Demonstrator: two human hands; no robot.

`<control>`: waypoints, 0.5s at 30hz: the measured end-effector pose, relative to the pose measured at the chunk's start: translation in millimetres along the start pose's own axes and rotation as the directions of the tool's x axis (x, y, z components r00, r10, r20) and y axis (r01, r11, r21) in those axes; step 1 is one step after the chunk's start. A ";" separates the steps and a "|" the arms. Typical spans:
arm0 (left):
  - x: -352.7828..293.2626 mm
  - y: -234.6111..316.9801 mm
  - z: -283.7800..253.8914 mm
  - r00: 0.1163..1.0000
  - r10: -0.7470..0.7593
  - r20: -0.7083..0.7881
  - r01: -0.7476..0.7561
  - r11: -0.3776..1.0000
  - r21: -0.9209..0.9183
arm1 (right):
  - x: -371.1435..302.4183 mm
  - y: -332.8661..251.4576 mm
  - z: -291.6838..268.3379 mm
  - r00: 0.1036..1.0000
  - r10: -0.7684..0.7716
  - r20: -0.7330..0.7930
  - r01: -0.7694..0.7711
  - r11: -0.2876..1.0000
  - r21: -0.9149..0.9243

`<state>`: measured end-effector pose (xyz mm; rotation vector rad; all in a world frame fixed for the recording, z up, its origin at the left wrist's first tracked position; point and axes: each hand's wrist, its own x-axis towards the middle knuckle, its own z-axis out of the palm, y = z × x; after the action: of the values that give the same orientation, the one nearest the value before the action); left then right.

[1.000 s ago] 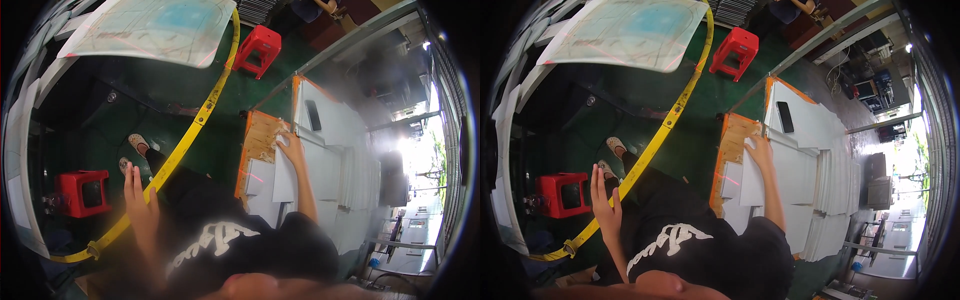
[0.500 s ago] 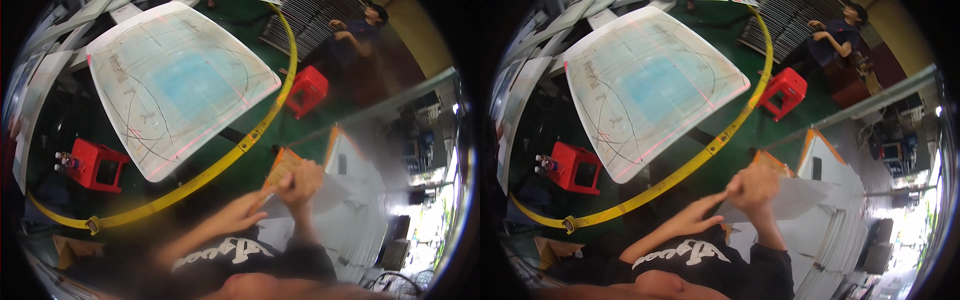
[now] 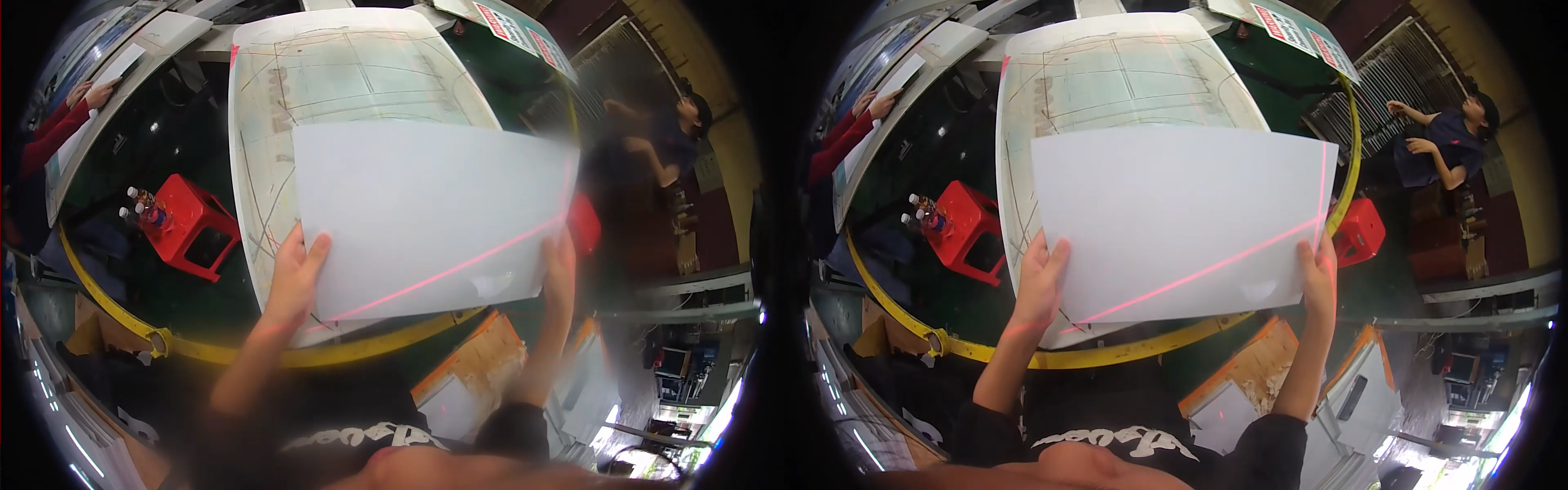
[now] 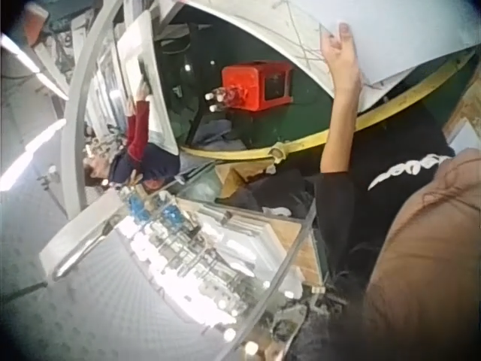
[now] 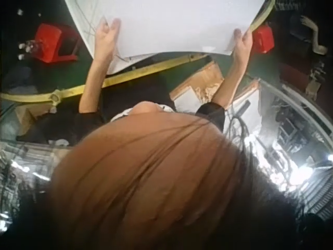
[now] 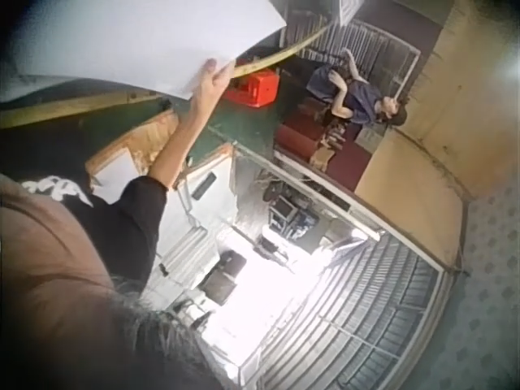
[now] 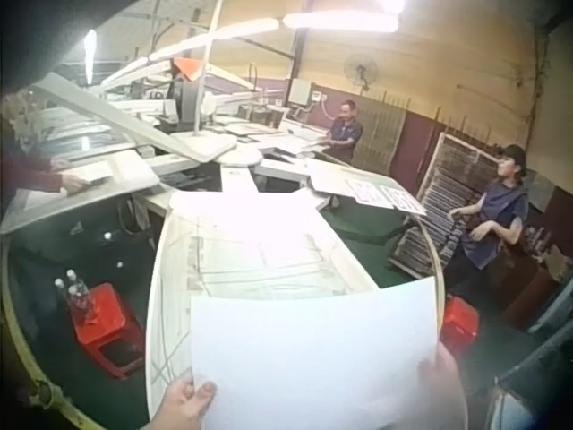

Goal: Placing white rectangular sheets onto a rotating screen printing machine pallet.

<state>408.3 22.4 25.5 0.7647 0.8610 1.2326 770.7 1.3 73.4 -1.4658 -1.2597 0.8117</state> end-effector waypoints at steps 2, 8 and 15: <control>20.7 5.6 -4.9 0.994 -0.073 0.080 0.073 0.997 0.007 | 36.9 9.8 12.5 1.000 0.020 0.009 -0.020 1.000 -0.023; 38.5 15.6 -23.0 0.963 0.248 0.103 -0.246 0.667 0.703 | 140.1 47.6 31.8 0.987 0.114 0.111 -0.123 0.990 0.070; 8.0 5.9 -39.2 0.921 0.313 0.233 -0.300 0.186 0.936 | 173.3 47.9 65.0 0.965 0.210 0.157 -0.209 0.978 -0.023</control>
<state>372.0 32.7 10.7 2.0633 1.5703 0.9054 764.9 187.2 29.4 -1.5830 -1.2378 1.0851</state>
